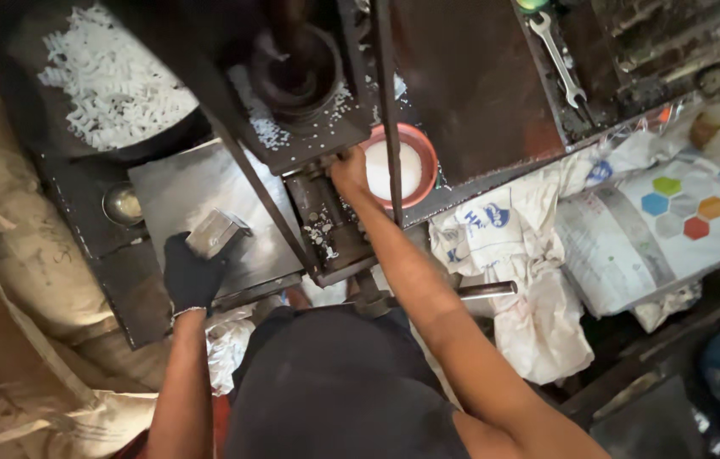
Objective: The person operates a manual press machine, repeatedly placing a metal mold under the press, actuating the lever, and removing the mold. The person also occasionally adds white granular material from a red bowl into the machine's hopper.
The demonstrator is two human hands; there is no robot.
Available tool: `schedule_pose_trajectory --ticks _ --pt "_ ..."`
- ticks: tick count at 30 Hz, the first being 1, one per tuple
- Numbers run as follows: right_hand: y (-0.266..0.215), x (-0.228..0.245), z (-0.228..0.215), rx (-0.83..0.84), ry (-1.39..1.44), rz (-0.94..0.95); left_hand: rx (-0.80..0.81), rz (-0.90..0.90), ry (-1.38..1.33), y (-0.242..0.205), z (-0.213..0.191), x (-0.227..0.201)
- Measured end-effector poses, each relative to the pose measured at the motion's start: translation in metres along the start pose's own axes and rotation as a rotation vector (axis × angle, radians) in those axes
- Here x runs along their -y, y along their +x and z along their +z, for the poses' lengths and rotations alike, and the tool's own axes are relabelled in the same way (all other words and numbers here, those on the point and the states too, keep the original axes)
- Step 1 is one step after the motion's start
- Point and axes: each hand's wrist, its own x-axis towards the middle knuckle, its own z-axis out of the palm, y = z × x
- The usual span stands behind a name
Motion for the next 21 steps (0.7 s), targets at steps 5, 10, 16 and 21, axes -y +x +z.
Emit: schedule_pose_trajectory --ticks 5,10,16,21 --pt "-0.005 0.003 0.006 -0.053 0.064 -0.043 -0.062 0.013 -0.022 -0.005 0.008 0.008" --pt "-0.013 0.015 0.005 -0.051 0.154 0.010 -0.059 0.039 -0.042 -0.004 0.010 0.011" --pt "-0.053 0.069 -0.004 0.037 0.263 0.272 -0.070 0.085 -0.037 -0.002 0.007 0.010" --pt "-0.064 0.089 -0.036 -0.292 0.318 0.229 0.006 -0.022 -0.098 -0.004 0.002 0.005"
